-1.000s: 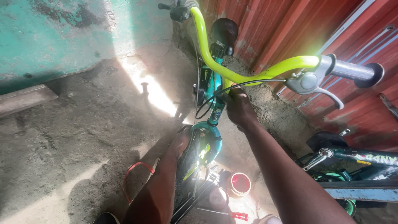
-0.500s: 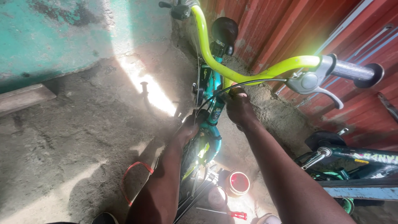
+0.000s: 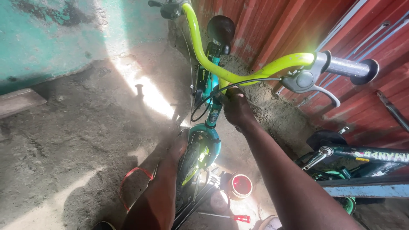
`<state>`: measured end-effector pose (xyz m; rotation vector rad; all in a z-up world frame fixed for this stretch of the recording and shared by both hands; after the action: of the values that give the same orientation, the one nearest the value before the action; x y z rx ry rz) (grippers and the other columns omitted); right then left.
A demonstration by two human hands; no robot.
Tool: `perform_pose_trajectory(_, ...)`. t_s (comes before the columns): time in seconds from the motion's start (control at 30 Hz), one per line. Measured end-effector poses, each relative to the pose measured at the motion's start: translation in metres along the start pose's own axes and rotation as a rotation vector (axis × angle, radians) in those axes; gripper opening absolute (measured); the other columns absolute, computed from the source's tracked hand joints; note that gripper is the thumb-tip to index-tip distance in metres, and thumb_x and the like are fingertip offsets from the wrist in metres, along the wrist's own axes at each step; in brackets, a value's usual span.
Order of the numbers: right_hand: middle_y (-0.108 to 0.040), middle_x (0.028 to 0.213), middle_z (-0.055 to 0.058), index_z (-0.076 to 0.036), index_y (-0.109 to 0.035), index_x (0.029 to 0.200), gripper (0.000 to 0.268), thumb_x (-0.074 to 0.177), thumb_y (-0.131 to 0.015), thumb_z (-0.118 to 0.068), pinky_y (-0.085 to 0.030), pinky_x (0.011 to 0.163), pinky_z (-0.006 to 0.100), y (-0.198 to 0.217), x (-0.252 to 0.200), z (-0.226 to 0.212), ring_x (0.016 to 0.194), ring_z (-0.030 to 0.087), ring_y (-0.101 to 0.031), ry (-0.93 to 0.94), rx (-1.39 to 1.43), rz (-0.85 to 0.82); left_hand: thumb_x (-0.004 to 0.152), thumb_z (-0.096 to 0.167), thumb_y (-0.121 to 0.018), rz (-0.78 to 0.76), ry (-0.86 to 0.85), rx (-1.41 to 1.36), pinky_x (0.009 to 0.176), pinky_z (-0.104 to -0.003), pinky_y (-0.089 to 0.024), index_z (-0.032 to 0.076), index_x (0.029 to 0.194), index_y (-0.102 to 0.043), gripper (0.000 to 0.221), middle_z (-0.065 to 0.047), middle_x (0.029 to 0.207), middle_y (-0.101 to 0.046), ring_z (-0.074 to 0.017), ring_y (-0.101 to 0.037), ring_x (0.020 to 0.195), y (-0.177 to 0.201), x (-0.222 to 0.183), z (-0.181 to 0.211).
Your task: The person is performing maintenance on a bicycle's front brake, including cleaning with a cloth, applying lubricant, and adjusting the brake cable.
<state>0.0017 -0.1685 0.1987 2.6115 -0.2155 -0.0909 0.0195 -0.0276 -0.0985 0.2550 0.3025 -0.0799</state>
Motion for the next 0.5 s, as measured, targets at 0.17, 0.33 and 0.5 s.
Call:
perform_pose_trajectory(0.17,-0.066,0.097,0.014,-0.001,-0.065,0.115,0.019,0.104,-0.055,-0.013,-0.05,0.09,0.044,-0.001,-0.007,-0.005,0.092,0.028,-0.063,0.091,0.111,-0.02,0.095,0.047,-0.042,0.086,0.037,0.145,0.084,-0.047,-0.056,0.021,0.116,-0.068,0.042,-0.009,0.105,-0.073,-0.0312,-0.072,0.103,-0.001,0.013,-0.027)
perform_pose_trajectory(0.33,-0.066,0.097,0.016,-0.001,-0.064,0.114,0.022,0.104,-0.054,-0.019,-0.05,0.088,0.047,0.004,-0.011,-0.01,0.091,0.031,-0.064,0.119,0.136,-0.033,0.094,0.048,-0.038,0.166,0.07,0.286,0.089,-0.049,-0.056,0.026,0.117,-0.066,0.042,-0.007,0.108,-0.074,-0.0315,-0.073,0.107,-0.009,0.036,-0.058)
perform_pose_trajectory(0.5,-0.066,0.098,0.017,-0.002,-0.063,0.117,0.02,0.104,-0.056,-0.015,-0.05,0.089,0.048,0.007,-0.019,-0.024,0.092,0.031,-0.064,0.148,0.113,-0.067,0.093,0.049,-0.035,0.219,0.107,0.388,0.094,-0.051,-0.057,0.031,0.118,-0.064,0.043,-0.006,0.11,-0.074,-0.0318,-0.073,0.11,-0.019,0.036,-0.064)
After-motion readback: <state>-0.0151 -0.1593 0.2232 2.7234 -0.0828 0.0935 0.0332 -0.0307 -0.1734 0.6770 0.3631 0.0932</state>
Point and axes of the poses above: each hand's wrist, its own x-axis towards the middle knuckle, its own y-axis out of the back of the hand, z = x × y, the point moved 1 cm from there along x, towards the middle knuckle
